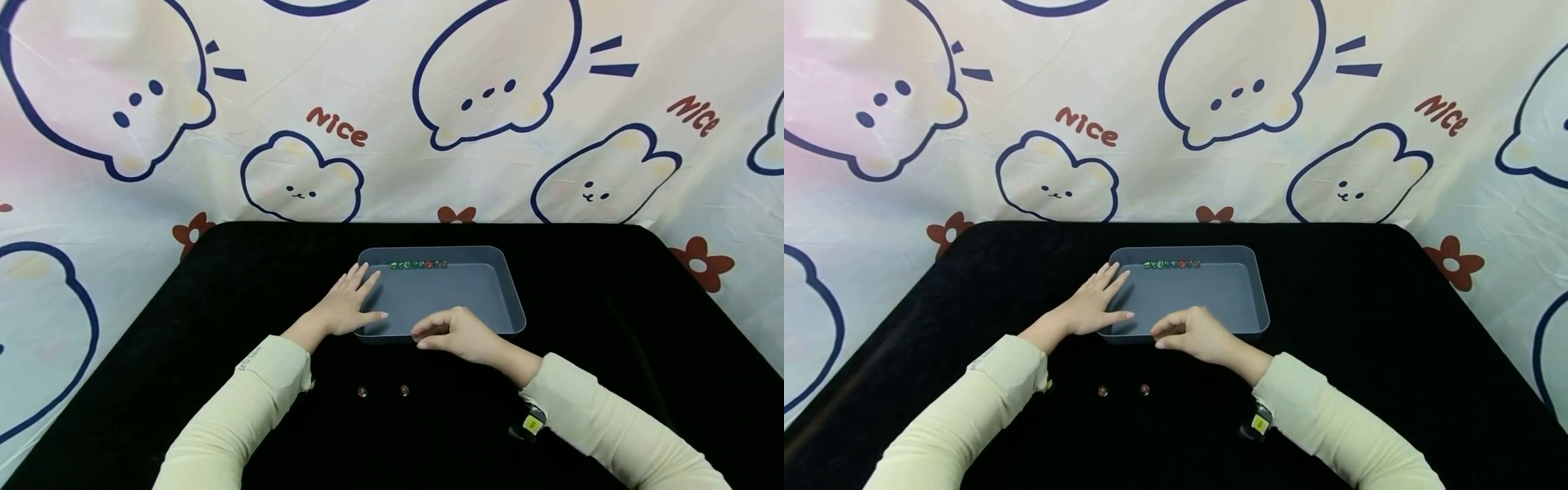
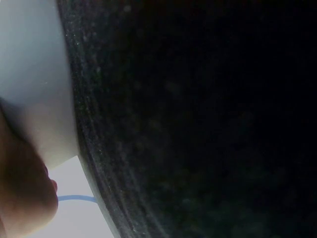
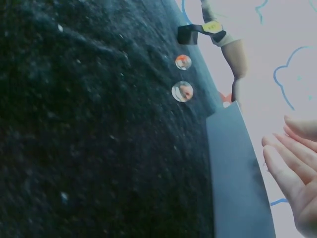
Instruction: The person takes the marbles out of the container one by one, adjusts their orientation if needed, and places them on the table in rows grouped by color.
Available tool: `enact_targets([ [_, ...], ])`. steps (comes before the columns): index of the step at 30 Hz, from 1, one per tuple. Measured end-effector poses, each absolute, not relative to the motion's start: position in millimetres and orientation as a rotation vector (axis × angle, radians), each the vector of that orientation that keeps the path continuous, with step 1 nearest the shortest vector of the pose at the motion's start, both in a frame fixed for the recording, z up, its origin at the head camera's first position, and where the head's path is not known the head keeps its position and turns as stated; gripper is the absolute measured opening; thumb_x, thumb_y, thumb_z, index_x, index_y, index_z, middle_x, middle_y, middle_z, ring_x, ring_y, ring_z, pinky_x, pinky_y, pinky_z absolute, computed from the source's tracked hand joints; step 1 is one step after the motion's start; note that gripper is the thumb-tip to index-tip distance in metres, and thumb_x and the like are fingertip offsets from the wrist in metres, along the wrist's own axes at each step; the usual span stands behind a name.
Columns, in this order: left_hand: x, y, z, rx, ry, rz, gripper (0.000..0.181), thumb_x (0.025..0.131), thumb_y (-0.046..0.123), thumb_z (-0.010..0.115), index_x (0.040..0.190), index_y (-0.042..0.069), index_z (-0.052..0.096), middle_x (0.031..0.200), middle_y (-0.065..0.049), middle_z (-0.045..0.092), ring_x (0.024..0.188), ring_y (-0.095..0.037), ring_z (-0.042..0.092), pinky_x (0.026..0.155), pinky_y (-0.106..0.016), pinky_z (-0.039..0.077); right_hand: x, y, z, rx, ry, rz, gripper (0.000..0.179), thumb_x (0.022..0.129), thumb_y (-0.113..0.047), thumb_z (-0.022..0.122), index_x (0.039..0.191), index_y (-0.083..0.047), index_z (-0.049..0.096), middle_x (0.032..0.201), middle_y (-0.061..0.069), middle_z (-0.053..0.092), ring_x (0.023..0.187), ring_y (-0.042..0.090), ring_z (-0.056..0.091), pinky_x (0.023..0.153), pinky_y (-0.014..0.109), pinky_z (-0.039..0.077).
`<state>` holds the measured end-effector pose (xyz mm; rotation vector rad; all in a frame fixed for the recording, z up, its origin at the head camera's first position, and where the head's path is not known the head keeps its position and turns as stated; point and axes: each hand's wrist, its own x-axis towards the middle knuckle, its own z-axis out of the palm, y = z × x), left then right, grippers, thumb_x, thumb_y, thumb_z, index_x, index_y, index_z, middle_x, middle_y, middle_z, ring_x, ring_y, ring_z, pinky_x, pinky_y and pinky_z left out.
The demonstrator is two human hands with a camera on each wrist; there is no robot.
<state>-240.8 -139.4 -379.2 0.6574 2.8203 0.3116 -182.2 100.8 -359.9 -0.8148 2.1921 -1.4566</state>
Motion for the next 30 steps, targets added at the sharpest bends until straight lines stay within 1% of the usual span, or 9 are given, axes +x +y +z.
enact_targets([
  [5, -242, -140, -379, 0.666, 2.808, 0.322, 0.082, 0.080, 0.061, 0.040, 0.140, 0.016, 0.006, 0.144, -0.010, -0.004, 0.128, -0.024, -0.010, 0.101, -0.043, 0.002, -188, 106, -357, -0.772, 2.201, -1.470, 0.028, 0.081, -0.012, 0.061, 0.101, 0.007, 0.061, 0.096, 0.017, 0.062, 0.087, 0.016, 0.059, 0.074, 0.028, 0.046],
  [11, -242, -140, -378, 0.666, 2.807, 0.327, 0.082, 0.080, 0.060, 0.040, 0.140, 0.015, 0.007, 0.143, -0.011, -0.004, 0.128, -0.024, -0.010, 0.102, -0.042, 0.002, -195, 112, -352, -0.775, 2.249, -1.496, 0.027, 0.080, -0.011, 0.061, 0.100, 0.008, 0.061, 0.097, 0.019, 0.061, 0.086, 0.017, 0.059, 0.072, 0.027, 0.047],
  [16, -243, -140, -379, 0.673, 2.806, 0.328, 0.083, 0.080, 0.062, 0.039, 0.140, 0.016, 0.007, 0.144, -0.011, -0.004, 0.128, -0.023, -0.010, 0.102, -0.041, 0.000, -202, 117, -345, -0.706, 2.238, -1.562, 0.029, 0.079, -0.010, 0.062, 0.101, 0.010, 0.059, 0.098, 0.019, 0.060, 0.087, 0.020, 0.059, 0.073, 0.032, 0.047],
  [21, -243, -141, -380, 0.661, 2.802, 0.322, 0.083, 0.079, 0.062, 0.039, 0.140, 0.017, 0.006, 0.144, -0.009, -0.005, 0.128, -0.022, -0.011, 0.102, -0.040, -0.001, -210, 119, -339, -0.638, 2.265, -1.563, 0.031, 0.079, -0.012, 0.063, 0.103, 0.007, 0.059, 0.100, 0.019, 0.060, 0.088, 0.019, 0.059, 0.075, 0.036, 0.046],
  [25, -243, -141, -379, 0.664, 2.805, 0.328, 0.081, 0.081, 0.059, 0.041, 0.140, 0.015, 0.008, 0.143, -0.011, -0.004, 0.128, -0.024, -0.010, 0.101, -0.042, 0.001, -216, 119, -334, -0.599, 2.242, -1.582, 0.029, 0.079, -0.012, 0.063, 0.103, 0.004, 0.060, 0.103, 0.022, 0.058, 0.089, 0.020, 0.059, 0.078, 0.042, 0.044],
  [30, -243, -140, -379, 0.665, 2.806, 0.325, 0.082, 0.080, 0.060, 0.040, 0.140, 0.015, 0.008, 0.144, -0.011, -0.004, 0.128, -0.023, -0.010, 0.102, -0.042, 0.000, -223, 118, -329, -0.572, 2.279, -1.558, 0.028, 0.079, -0.015, 0.063, 0.102, 0.001, 0.061, 0.103, 0.018, 0.059, 0.089, 0.019, 0.058, 0.079, 0.043, 0.043],
])
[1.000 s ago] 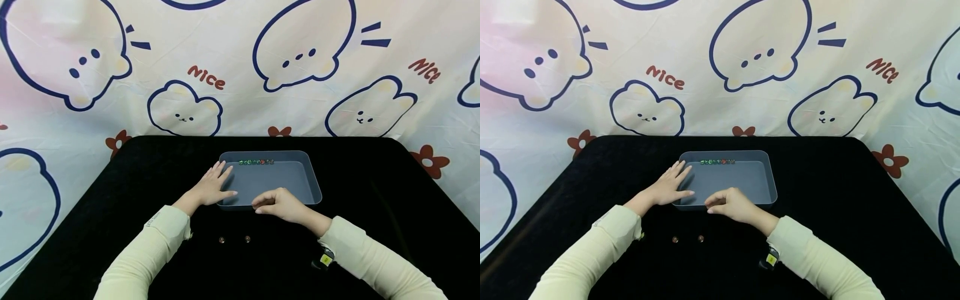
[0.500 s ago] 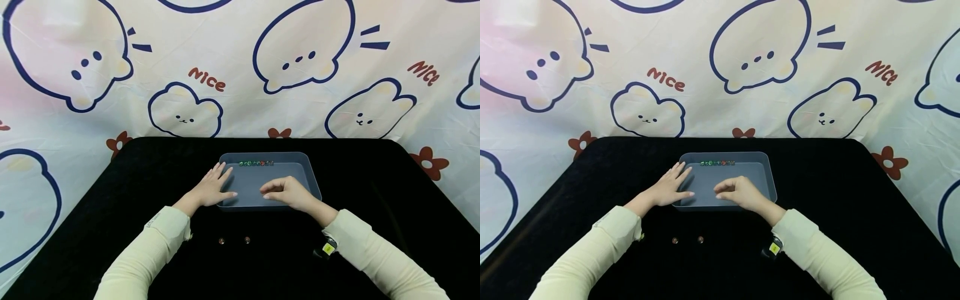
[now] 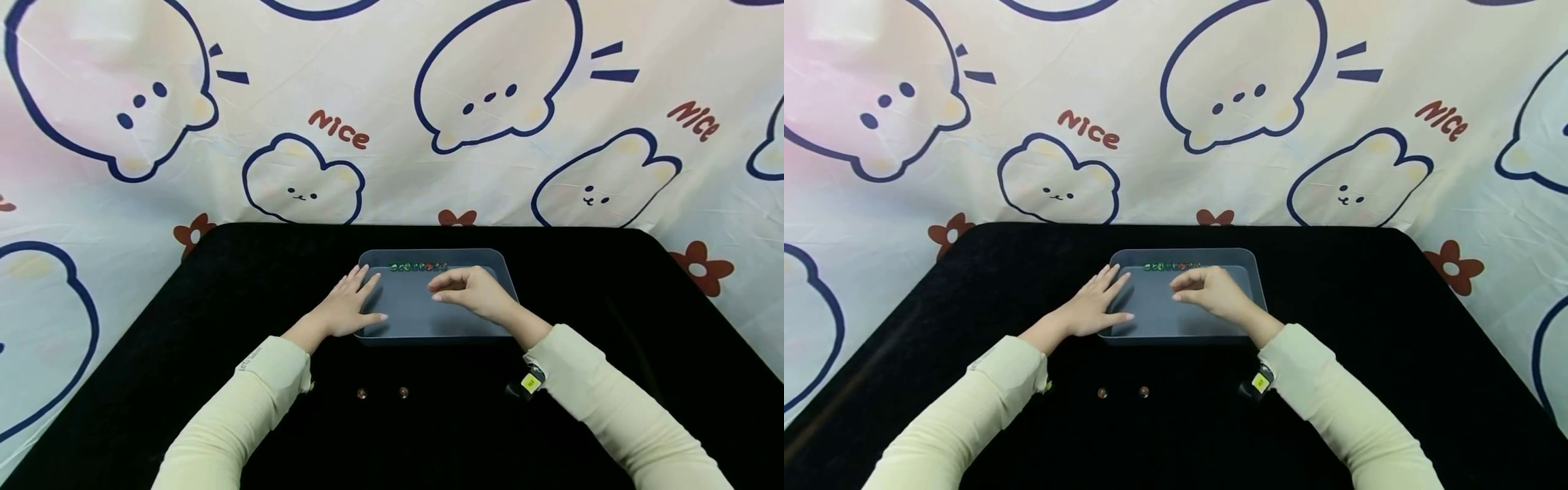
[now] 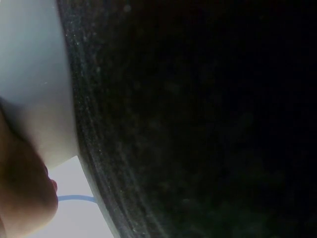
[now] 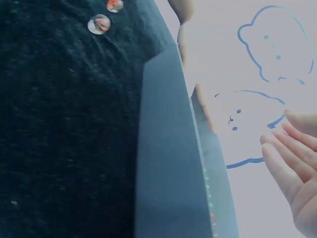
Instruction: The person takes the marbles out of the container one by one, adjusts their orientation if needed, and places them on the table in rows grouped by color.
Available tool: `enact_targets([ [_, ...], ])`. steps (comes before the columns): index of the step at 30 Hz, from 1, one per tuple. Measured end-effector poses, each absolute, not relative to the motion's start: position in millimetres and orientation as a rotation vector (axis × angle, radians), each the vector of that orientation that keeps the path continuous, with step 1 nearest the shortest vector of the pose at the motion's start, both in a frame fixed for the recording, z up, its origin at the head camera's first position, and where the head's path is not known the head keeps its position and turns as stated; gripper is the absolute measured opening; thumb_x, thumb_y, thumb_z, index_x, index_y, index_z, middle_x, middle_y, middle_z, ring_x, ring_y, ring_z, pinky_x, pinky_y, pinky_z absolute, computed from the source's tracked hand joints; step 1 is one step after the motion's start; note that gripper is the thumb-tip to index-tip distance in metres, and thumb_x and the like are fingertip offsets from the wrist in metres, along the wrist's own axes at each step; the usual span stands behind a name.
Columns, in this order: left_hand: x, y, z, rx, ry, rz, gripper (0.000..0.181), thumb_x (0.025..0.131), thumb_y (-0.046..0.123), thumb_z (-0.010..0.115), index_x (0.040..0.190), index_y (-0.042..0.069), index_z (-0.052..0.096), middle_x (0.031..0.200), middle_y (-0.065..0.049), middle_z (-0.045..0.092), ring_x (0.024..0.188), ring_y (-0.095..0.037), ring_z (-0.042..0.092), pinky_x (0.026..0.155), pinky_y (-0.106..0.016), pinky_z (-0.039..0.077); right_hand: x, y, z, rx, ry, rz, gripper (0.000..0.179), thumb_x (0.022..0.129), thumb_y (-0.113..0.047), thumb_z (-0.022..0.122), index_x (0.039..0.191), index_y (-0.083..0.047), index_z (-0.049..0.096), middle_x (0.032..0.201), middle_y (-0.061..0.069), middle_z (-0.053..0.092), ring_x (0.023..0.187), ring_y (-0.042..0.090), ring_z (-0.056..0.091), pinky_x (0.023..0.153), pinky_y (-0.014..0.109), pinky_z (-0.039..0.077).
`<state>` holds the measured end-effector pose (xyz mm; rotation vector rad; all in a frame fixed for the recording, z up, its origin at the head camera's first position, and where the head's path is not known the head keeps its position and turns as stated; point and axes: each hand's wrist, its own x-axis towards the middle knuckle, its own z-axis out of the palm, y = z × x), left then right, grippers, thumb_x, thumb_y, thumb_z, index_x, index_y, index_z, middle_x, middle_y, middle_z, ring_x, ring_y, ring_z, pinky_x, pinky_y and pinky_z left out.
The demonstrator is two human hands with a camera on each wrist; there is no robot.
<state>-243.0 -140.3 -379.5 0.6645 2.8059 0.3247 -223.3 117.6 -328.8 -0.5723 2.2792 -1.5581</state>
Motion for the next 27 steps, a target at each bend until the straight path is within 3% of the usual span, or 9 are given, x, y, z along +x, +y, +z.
enact_targets([
  [14, -241, -140, -377, 0.666, 2.788, 0.324, 0.081, 0.081, 0.060, 0.039, 0.140, 0.015, 0.006, 0.143, -0.010, -0.006, 0.128, -0.023, -0.011, 0.102, -0.040, -0.001, -247, 120, -319, -0.557, 2.349, -1.586, 0.028, 0.080, -0.014, 0.062, 0.102, 0.004, 0.061, 0.102, 0.014, 0.060, 0.090, 0.021, 0.057, 0.079, 0.039, 0.044],
  [19, -241, -140, -376, 0.678, 2.802, 0.320, 0.081, 0.081, 0.059, 0.040, 0.140, 0.014, 0.008, 0.143, -0.011, -0.005, 0.128, -0.024, -0.010, 0.102, -0.042, 0.002, -255, 123, -316, -0.545, 2.389, -1.581, 0.028, 0.080, -0.015, 0.063, 0.102, 0.003, 0.062, 0.099, 0.014, 0.061, 0.090, 0.027, 0.057, 0.074, 0.032, 0.047],
  [27, -240, -141, -376, 0.671, 2.797, 0.327, 0.081, 0.081, 0.059, 0.040, 0.140, 0.015, 0.007, 0.143, -0.011, -0.005, 0.128, -0.023, -0.010, 0.102, -0.041, 0.000, -267, 122, -316, -0.518, 2.387, -1.603, 0.027, 0.080, -0.013, 0.062, 0.102, 0.002, 0.062, 0.102, 0.017, 0.059, 0.084, 0.022, 0.059, 0.074, 0.035, 0.047],
])
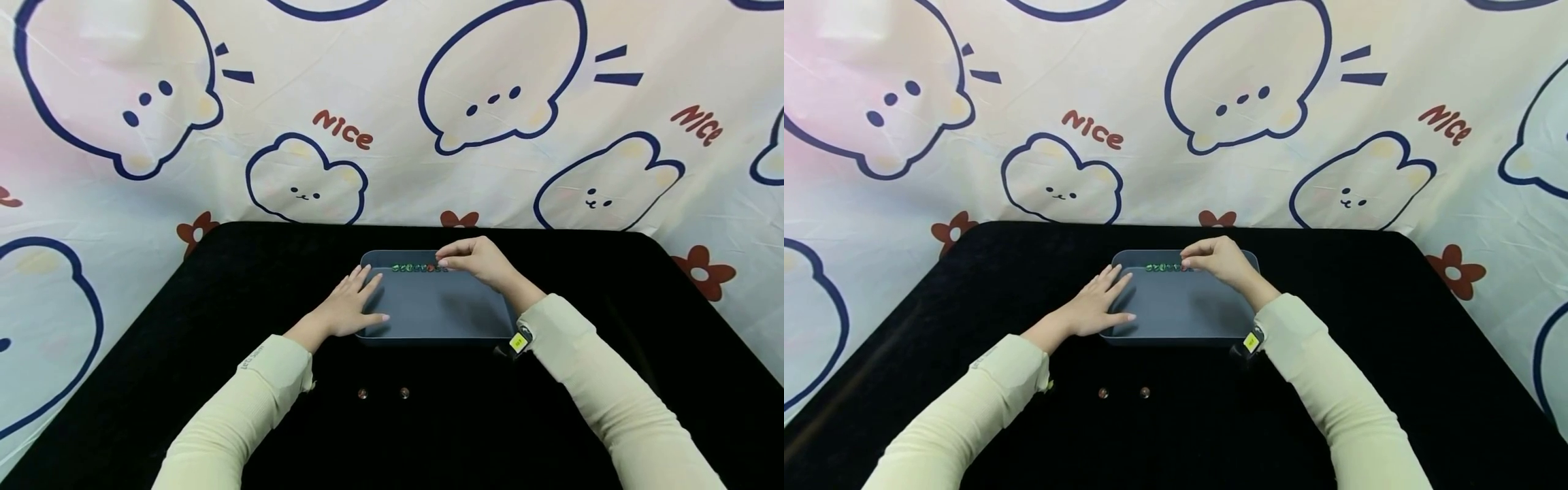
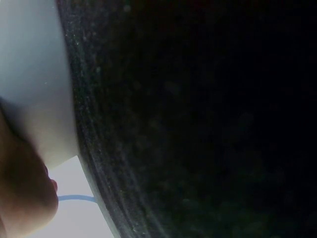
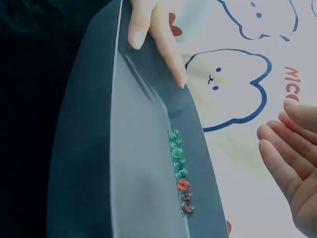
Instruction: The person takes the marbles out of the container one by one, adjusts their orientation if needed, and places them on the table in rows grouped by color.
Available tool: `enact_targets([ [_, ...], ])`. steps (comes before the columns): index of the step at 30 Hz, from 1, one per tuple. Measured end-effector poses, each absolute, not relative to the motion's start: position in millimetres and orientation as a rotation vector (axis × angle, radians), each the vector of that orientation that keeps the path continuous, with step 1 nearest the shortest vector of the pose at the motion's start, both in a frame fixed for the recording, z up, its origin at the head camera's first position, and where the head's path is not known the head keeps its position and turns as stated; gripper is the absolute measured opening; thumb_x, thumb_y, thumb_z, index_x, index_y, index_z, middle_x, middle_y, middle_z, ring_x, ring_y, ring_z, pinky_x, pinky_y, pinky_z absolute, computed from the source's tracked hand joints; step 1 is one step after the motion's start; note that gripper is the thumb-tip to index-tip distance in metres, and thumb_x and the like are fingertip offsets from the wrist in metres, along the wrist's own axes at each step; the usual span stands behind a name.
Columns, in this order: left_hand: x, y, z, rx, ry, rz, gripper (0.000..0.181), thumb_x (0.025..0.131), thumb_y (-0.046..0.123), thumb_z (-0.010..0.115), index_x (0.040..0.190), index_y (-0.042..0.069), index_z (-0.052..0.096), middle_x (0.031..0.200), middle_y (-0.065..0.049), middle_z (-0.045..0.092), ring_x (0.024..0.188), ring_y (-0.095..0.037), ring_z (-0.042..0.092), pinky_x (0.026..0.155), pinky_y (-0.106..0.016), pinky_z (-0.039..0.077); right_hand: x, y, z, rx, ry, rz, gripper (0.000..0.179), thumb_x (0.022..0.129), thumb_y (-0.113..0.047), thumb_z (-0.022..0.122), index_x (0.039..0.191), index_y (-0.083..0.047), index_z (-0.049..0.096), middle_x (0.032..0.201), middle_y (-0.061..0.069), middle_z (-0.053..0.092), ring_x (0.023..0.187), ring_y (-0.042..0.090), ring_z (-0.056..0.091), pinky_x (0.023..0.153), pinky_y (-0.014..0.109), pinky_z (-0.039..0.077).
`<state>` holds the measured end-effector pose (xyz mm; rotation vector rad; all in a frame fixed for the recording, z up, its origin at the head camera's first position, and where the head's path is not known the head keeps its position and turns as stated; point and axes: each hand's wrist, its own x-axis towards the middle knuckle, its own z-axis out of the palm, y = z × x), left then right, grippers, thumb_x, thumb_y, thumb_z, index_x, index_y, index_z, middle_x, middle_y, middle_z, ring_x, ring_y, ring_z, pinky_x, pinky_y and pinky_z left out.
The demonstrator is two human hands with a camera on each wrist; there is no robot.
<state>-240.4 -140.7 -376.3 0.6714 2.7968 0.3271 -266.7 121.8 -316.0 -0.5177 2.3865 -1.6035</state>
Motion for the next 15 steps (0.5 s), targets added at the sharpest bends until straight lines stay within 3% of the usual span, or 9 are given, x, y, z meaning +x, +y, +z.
enact_targets([
  [7, -241, -140, -376, 0.676, 2.796, 0.341, 0.080, 0.082, 0.058, 0.041, 0.140, 0.015, 0.008, 0.143, -0.010, -0.005, 0.128, -0.023, -0.011, 0.102, -0.041, 0.000, -276, 121, -316, -0.477, 2.412, -1.584, 0.028, 0.079, -0.013, 0.063, 0.102, 0.003, 0.062, 0.102, 0.016, 0.060, 0.081, 0.017, 0.059, 0.074, 0.034, 0.047],
  [15, -241, -141, -378, 0.675, 2.800, 0.342, 0.081, 0.081, 0.058, 0.041, 0.140, 0.015, 0.008, 0.144, -0.010, -0.005, 0.128, -0.023, -0.011, 0.102, -0.041, -0.001, -284, 123, -316, -0.429, 2.403, -1.567, 0.028, 0.081, -0.012, 0.061, 0.104, 0.005, 0.060, 0.105, 0.018, 0.057, 0.095, 0.031, 0.055, 0.075, 0.033, 0.046],
])
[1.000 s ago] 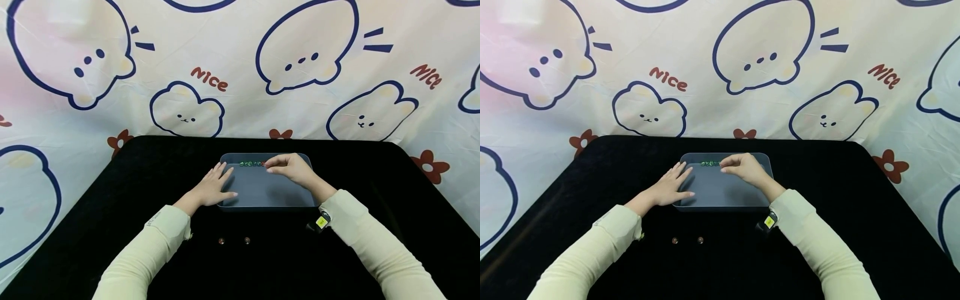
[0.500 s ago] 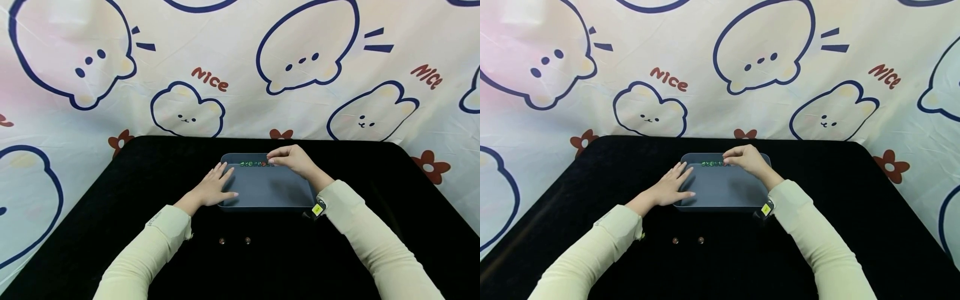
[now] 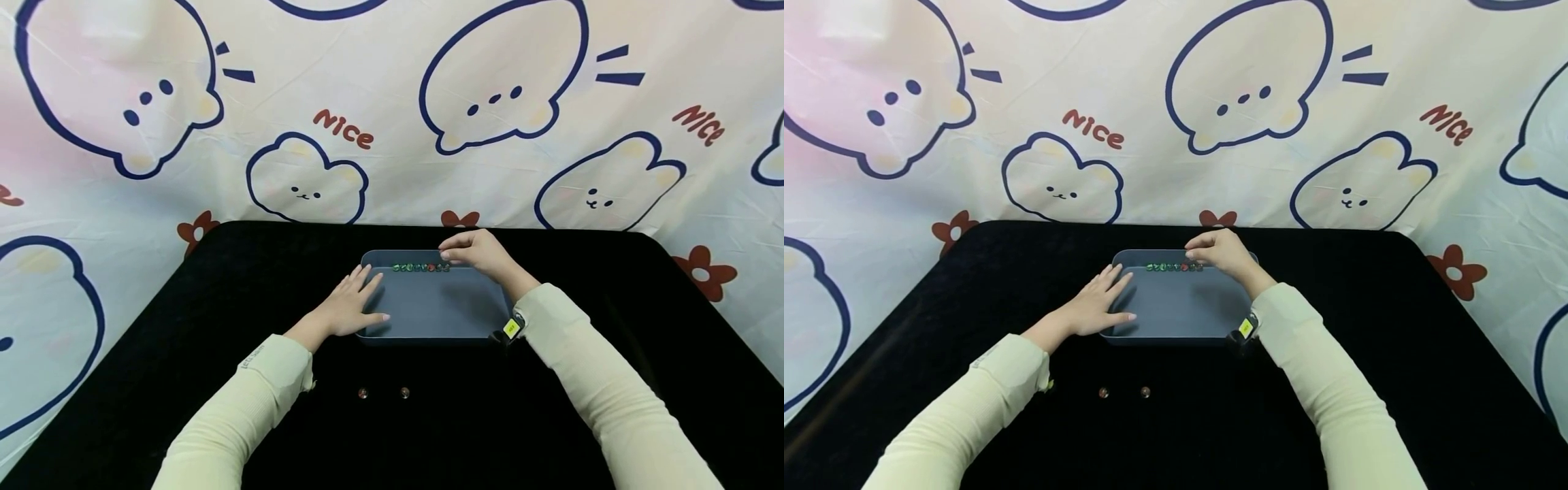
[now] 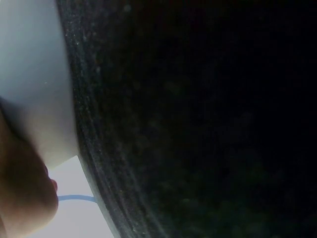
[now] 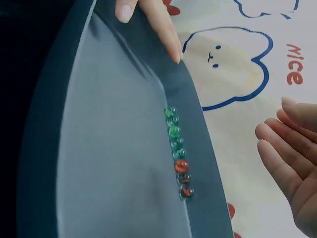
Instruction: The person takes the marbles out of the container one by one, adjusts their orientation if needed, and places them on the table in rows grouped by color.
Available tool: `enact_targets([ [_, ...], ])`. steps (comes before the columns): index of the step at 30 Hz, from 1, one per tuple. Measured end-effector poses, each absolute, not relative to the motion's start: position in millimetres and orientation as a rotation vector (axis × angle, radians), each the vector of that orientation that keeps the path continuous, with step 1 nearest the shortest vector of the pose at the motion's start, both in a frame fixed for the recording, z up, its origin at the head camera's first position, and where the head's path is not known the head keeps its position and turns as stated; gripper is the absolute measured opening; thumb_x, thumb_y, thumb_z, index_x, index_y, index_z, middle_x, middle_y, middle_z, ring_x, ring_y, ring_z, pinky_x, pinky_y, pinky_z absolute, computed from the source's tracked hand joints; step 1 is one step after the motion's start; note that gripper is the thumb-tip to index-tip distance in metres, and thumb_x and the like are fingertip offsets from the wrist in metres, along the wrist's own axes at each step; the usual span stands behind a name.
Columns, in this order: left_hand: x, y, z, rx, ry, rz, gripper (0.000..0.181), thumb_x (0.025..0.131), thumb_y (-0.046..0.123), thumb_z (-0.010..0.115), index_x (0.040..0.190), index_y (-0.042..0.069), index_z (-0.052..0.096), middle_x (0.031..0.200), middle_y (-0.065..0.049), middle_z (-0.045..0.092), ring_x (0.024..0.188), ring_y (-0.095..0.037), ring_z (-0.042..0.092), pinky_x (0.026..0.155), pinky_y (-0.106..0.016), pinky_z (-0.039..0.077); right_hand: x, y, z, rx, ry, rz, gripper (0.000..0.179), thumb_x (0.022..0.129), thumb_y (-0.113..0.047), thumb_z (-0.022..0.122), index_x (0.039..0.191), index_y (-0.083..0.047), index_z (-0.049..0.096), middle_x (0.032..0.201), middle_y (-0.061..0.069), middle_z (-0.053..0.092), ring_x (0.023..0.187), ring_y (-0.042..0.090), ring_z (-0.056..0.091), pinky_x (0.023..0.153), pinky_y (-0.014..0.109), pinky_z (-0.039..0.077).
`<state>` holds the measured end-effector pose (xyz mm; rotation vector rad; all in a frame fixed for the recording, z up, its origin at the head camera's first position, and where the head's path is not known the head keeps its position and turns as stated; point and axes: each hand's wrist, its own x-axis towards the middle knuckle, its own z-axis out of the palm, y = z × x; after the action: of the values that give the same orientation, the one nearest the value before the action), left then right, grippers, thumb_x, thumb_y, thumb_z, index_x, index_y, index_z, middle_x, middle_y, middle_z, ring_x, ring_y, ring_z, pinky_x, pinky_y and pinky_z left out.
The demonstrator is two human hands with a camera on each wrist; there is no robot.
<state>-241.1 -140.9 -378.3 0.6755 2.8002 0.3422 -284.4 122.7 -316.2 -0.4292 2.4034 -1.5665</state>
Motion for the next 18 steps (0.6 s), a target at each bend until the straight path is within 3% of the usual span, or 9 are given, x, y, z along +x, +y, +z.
enact_targets([
  [3, -241, -141, -378, 0.679, 2.801, 0.340, 0.081, 0.081, 0.059, 0.040, 0.140, 0.015, 0.007, 0.144, -0.010, -0.005, 0.128, -0.023, -0.010, 0.102, -0.041, 0.000, -288, 125, -318, -0.401, 2.425, -1.558, 0.027, 0.081, -0.011, 0.061, 0.103, 0.004, 0.060, 0.104, 0.017, 0.058, 0.096, 0.034, 0.053, 0.074, 0.032, 0.047],
  [10, -240, -141, -378, 0.667, 2.811, 0.330, 0.081, 0.081, 0.060, 0.040, 0.140, 0.015, 0.008, 0.144, -0.011, -0.004, 0.129, -0.024, -0.010, 0.102, -0.042, 0.001, -299, 129, -324, -0.380, 2.425, -1.564, 0.025, 0.082, -0.008, 0.058, 0.103, 0.006, 0.060, 0.105, 0.019, 0.057, 0.096, 0.036, 0.052, 0.081, 0.042, 0.042],
  [18, -240, -141, -379, 0.669, 2.819, 0.310, 0.081, 0.081, 0.060, 0.039, 0.140, 0.016, 0.006, 0.144, -0.010, -0.004, 0.128, -0.022, -0.011, 0.102, -0.040, 0.000, -306, 133, -328, -0.338, 2.483, -1.526, 0.024, 0.083, -0.009, 0.058, 0.103, 0.005, 0.060, 0.103, 0.020, 0.058, 0.095, 0.034, 0.054, 0.080, 0.040, 0.043],
])
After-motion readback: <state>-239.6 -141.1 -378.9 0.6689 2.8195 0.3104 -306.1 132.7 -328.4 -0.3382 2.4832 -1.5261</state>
